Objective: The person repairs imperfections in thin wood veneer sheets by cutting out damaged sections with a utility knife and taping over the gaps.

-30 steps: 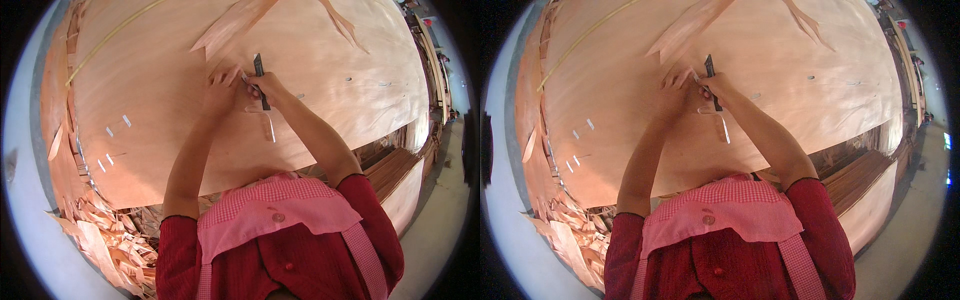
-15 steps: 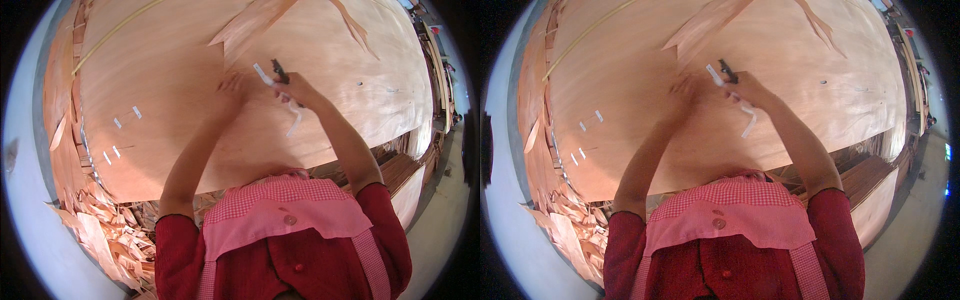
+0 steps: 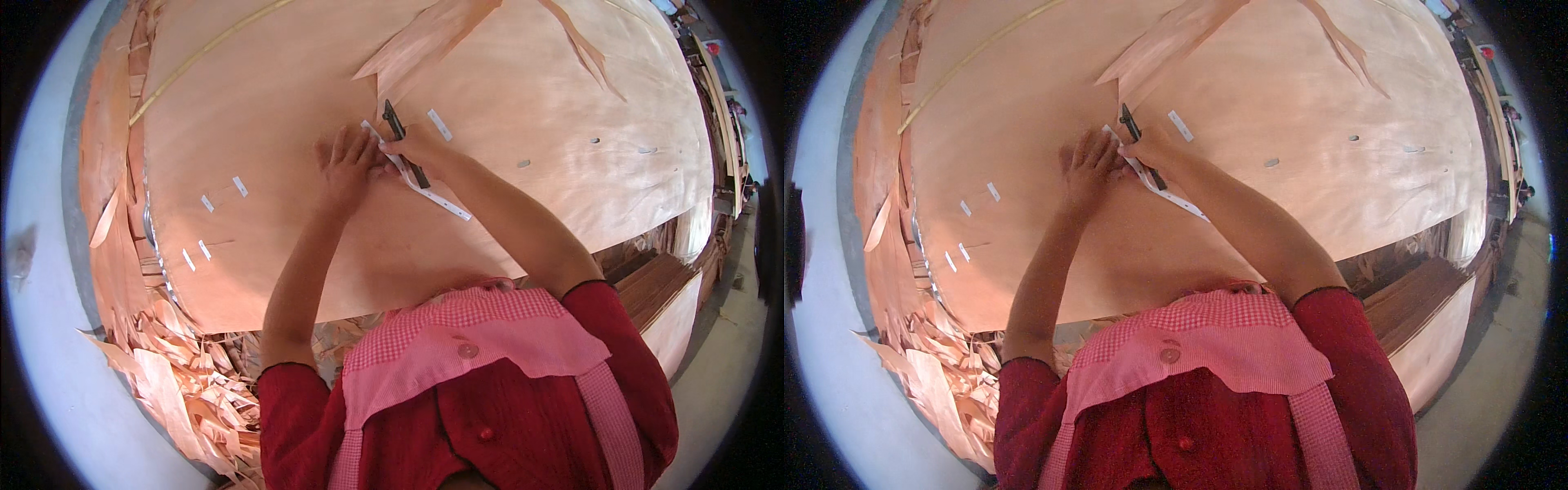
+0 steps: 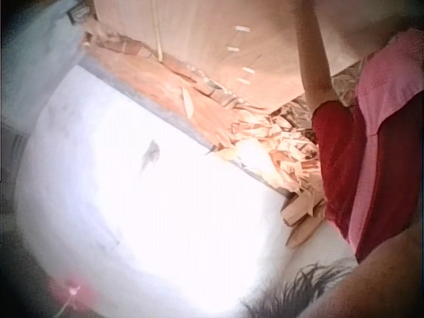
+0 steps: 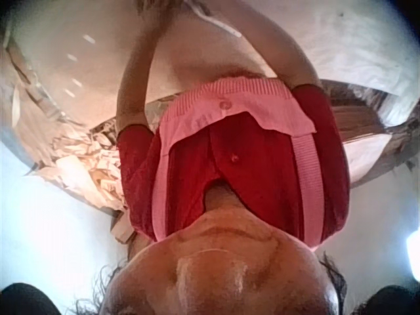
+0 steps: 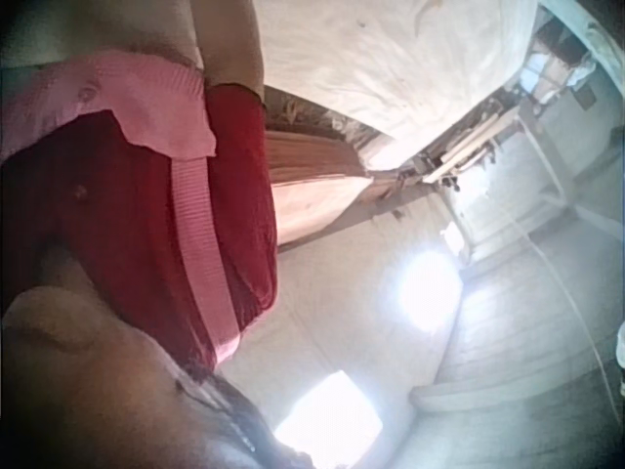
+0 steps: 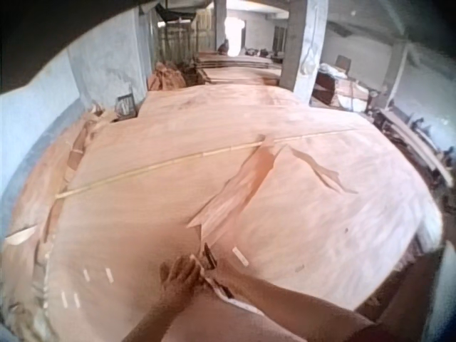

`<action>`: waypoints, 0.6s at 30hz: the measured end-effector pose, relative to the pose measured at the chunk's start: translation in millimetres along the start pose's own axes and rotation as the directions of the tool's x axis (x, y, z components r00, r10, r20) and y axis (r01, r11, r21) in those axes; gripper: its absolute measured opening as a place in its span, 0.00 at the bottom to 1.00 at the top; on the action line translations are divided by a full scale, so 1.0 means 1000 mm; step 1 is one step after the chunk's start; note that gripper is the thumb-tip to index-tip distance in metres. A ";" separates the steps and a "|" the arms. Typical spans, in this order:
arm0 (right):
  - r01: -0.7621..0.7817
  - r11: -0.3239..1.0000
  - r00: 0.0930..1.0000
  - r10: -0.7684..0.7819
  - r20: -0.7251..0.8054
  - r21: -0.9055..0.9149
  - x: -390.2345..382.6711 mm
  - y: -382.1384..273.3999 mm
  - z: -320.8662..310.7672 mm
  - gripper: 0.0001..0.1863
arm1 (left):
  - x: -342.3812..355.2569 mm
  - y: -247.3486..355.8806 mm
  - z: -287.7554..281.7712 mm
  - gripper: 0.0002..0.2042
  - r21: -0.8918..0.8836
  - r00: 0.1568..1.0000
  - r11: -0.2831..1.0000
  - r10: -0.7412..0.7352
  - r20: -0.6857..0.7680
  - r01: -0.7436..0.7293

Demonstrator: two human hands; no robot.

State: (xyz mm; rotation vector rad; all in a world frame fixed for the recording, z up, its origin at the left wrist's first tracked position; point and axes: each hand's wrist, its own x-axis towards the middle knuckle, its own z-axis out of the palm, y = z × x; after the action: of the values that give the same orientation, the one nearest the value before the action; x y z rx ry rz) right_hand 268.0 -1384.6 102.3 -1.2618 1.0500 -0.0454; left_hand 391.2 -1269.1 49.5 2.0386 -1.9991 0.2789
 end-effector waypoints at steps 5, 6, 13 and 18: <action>0.182 0.497 0.949 -0.316 0.018 -0.849 0.014 0.004 -0.050 0.11 | 0.038 0.009 -0.028 0.24 0.102 0.936 0.979 0.134 0.325 -0.176; 0.146 0.699 0.987 -0.152 0.054 -0.700 -0.013 -0.022 -0.052 0.11 | 0.043 -0.013 -0.023 0.25 -0.144 0.904 0.989 0.029 0.427 0.036; -0.013 0.823 0.988 -0.076 0.131 0.569 -0.124 0.029 -0.129 0.13 | 0.184 -0.009 0.040 0.26 0.084 0.810 0.807 -0.576 -0.106 0.585; 0.170 0.962 0.859 -0.038 -0.511 0.213 -0.249 0.111 -0.344 0.13 | 0.237 0.042 0.006 0.30 -0.103 0.723 0.794 -0.480 0.497 0.599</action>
State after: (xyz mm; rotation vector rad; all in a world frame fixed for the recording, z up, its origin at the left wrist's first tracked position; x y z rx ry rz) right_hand -153.6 -1463.1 192.6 -1.0936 1.3710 -0.6070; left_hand 356.0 -1495.9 122.6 2.5452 -1.4055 -0.6024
